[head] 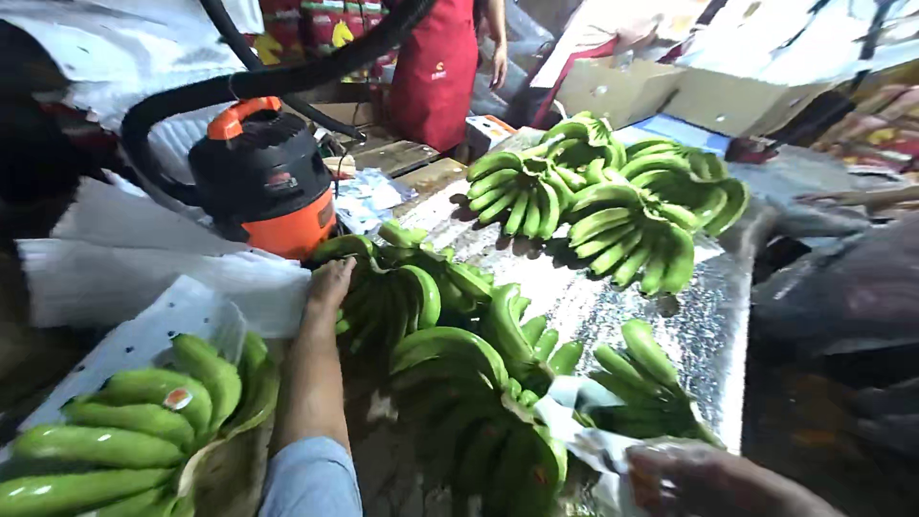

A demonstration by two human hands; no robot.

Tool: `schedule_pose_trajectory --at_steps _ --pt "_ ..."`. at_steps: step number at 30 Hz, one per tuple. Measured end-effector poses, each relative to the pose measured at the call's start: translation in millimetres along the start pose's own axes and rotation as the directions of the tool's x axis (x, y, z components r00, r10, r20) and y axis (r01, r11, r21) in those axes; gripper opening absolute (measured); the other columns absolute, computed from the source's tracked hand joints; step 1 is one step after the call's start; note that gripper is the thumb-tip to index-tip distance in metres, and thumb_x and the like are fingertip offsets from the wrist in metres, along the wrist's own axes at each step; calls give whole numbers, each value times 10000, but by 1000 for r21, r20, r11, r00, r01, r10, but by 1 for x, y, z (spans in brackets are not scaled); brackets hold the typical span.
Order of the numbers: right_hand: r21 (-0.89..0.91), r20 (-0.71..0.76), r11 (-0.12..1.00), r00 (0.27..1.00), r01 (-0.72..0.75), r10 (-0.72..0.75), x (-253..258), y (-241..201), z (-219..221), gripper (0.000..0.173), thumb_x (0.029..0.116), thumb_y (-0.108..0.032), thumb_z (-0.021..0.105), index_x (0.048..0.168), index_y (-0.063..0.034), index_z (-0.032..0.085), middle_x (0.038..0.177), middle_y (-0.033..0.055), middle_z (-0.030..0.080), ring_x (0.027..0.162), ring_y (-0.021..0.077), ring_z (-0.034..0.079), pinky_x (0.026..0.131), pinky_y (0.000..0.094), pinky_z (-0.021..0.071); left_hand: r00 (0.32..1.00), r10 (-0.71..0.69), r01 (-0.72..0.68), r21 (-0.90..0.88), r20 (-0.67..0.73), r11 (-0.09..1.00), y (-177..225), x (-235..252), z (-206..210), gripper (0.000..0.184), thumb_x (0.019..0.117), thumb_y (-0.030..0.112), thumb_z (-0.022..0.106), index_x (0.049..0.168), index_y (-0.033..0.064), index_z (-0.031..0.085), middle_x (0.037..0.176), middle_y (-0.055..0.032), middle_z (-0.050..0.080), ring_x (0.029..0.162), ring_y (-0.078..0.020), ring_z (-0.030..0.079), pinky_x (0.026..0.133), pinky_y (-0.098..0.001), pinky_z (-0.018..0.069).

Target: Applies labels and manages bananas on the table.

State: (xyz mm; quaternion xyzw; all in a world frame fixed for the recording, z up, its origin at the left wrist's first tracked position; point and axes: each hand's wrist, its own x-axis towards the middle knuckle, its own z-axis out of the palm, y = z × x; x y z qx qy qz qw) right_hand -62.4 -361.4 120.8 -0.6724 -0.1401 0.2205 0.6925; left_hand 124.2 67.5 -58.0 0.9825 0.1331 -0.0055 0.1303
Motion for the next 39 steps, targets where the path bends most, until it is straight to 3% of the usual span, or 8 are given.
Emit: schedule_pose_trajectory --at_steps 9,12,15,18,26,30,34,39 --pt "-80 -338 977 927 -198 161 51 64 13 450 874 91 620 1304 -42 634 962 42 750 708 105 701 625 266 603 940 -67 23 -132 -333 991 1 38 17 294 978 -52 559 1265 -98 607 1303 -387 564 1270 -611 484 1017 -792 336" --pt "-87 -363 978 920 -190 147 59 70 20 593 842 113 615 1412 -42 560 1000 43 747 701 101 697 611 260 598 875 103 -289 -340 -473 895 54 -18 -10 184 935 72 699 1094 -17 730 1185 -266 657 1165 -461 600 1019 -671 434" --pt "-126 -318 979 941 -163 116 58 71 28 710 821 141 619 1487 -67 490 1172 27 741 761 92 716 612 251 596 718 451 -696 -538 -530 476 120 -115 -7 101 873 166 770 934 90 798 1001 -63 761 1011 -186 711 970 -440 543" --pt "-200 -256 972 964 -123 69 51 74 32 731 827 90 665 1508 -67 450 1151 7 746 730 64 701 575 227 574 572 604 -819 -430 -555 380 159 -186 0 163 881 219 741 994 124 810 1026 -49 761 1011 -215 717 1055 -574 441" --pt "31 -186 985 967 -170 173 32 60 35 518 957 -159 608 1455 -46 521 1279 27 671 1071 129 679 914 335 584 431 506 -896 -288 -747 338 165 -211 0 183 982 128 620 832 132 726 966 -31 746 1079 -175 689 1178 -509 342" --pt "224 -445 972 879 -75 171 37 67 19 275 1062 -164 497 1267 -46 636 1086 31 740 925 115 714 811 288 602 564 567 -788 -597 -601 150 128 -185 -17 174 1015 148 608 938 2 663 1039 -114 708 1101 -174 663 1040 -328 506" --pt "311 -477 947 848 -85 233 35 69 9 439 926 120 512 1310 -82 574 1114 18 707 796 76 701 653 216 591 952 279 -295 -603 -122 741 51 -97 -18 218 1021 47 543 1156 -94 640 1172 -224 668 1133 -295 652 1033 -433 514" --pt "285 -266 930 913 -231 308 28 60 14 381 984 -29 556 1363 -42 585 1212 53 688 967 133 698 824 311 600 974 173 -151 -148 144 977 -3 -26 11 384 983 -74 499 1350 -26 601 1413 -236 585 1380 -407 505 1161 -547 385"
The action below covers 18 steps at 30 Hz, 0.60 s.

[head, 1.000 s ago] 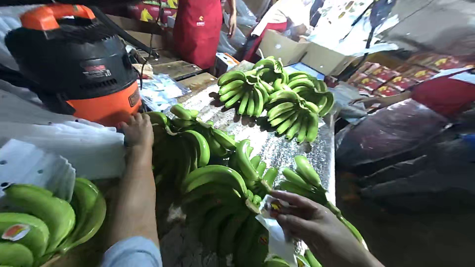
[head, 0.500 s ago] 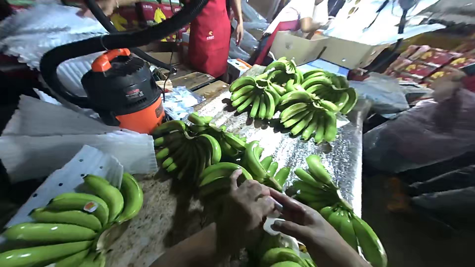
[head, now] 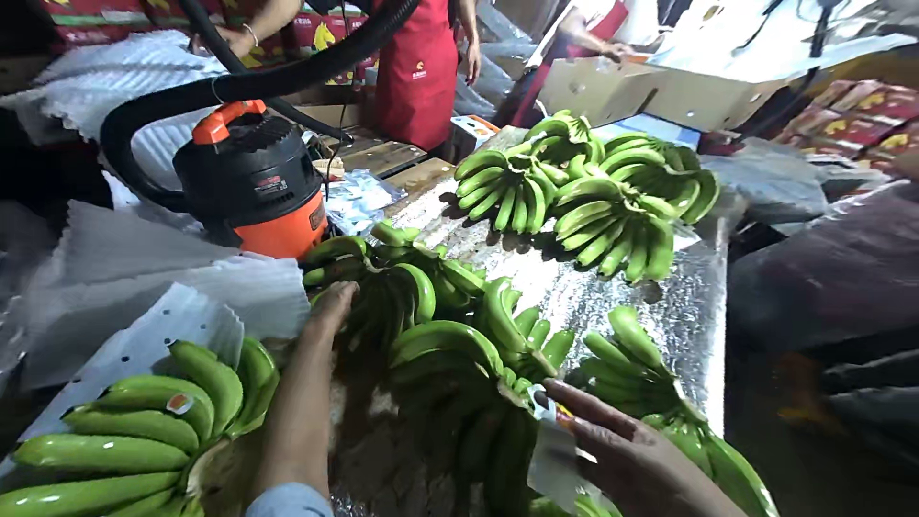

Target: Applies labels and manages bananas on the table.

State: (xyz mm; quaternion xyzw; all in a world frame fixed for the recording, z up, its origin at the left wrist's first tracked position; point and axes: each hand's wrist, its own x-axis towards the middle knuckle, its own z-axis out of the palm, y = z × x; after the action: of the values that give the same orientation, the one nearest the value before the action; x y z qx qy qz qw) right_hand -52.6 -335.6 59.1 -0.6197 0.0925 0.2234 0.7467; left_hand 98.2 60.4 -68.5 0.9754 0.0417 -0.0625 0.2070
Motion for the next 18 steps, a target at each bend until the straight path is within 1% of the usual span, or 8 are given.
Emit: schedule_pose_trajectory --at_steps 2,3,6,9,12,15,16,18 --pt "-26 28 999 999 41 -41 1 2 -1 299 1029 -93 497 1266 -19 664 1184 54 721 1064 149 686 940 333 565 999 -42 41 63 26 997 -2 13 4 426 999 -66 472 1407 9 568 1405 -237 594 1365 -415 522 1139 -571 406" --pt "-35 30 997 997 73 -72 2 4 -2 290 1023 -63 480 1209 -18 697 1140 52 739 1038 144 694 934 323 566 997 -70 69 87 15 994 -1 19 6 428 1020 -36 458 1435 30 544 1378 -251 606 1333 -432 549 1111 -589 429" --pt "-76 -44 988 989 135 -139 7 8 2 259 910 68 561 1075 -45 726 994 42 755 864 116 712 774 268 598 980 -186 195 160 -73 968 10 28 8 423 1050 20 463 1472 44 485 1261 -287 653 1230 -469 612 1039 -620 464" --pt "-107 -109 978 976 177 -188 11 14 5 406 838 99 662 1225 -22 653 1045 74 759 852 136 731 732 276 613 929 -192 226 75 -315 971 20 26 12 379 982 -22 568 1361 -29 561 1298 -341 587 1250 -552 534 1003 -709 410" --pt "-120 -107 981 980 155 -168 12 18 4 507 852 114 642 1342 -8 603 1132 91 739 863 153 733 750 297 626 857 -27 -97 -211 -515 973 73 -14 4 237 927 34 695 1158 -13 716 1250 -273 633 1231 -459 569 1049 -639 435" --pt "-159 -101 980 985 121 -139 8 19 6 493 871 114 600 1349 -6 615 1118 82 739 850 117 723 751 264 613 764 354 -603 -404 -540 688 147 -92 12 112 891 155 756 935 56 784 1005 -74 750 1016 -158 703 967 -360 563" --pt "-180 -95 976 986 119 -138 6 19 8 488 872 111 595 1346 -4 617 1104 69 738 852 104 718 757 258 610 694 481 -709 -395 -535 584 168 -115 20 108 891 176 762 931 83 799 998 -41 766 1018 -135 706 1000 -368 533" --pt "-171 -70 978 989 120 -133 -1 18 12 466 872 102 596 1325 0 626 1084 40 742 879 89 720 792 259 612 583 602 -797 -239 -546 555 197 -150 34 120 916 195 715 962 137 809 1000 -24 768 1004 -163 716 1045 -486 468"
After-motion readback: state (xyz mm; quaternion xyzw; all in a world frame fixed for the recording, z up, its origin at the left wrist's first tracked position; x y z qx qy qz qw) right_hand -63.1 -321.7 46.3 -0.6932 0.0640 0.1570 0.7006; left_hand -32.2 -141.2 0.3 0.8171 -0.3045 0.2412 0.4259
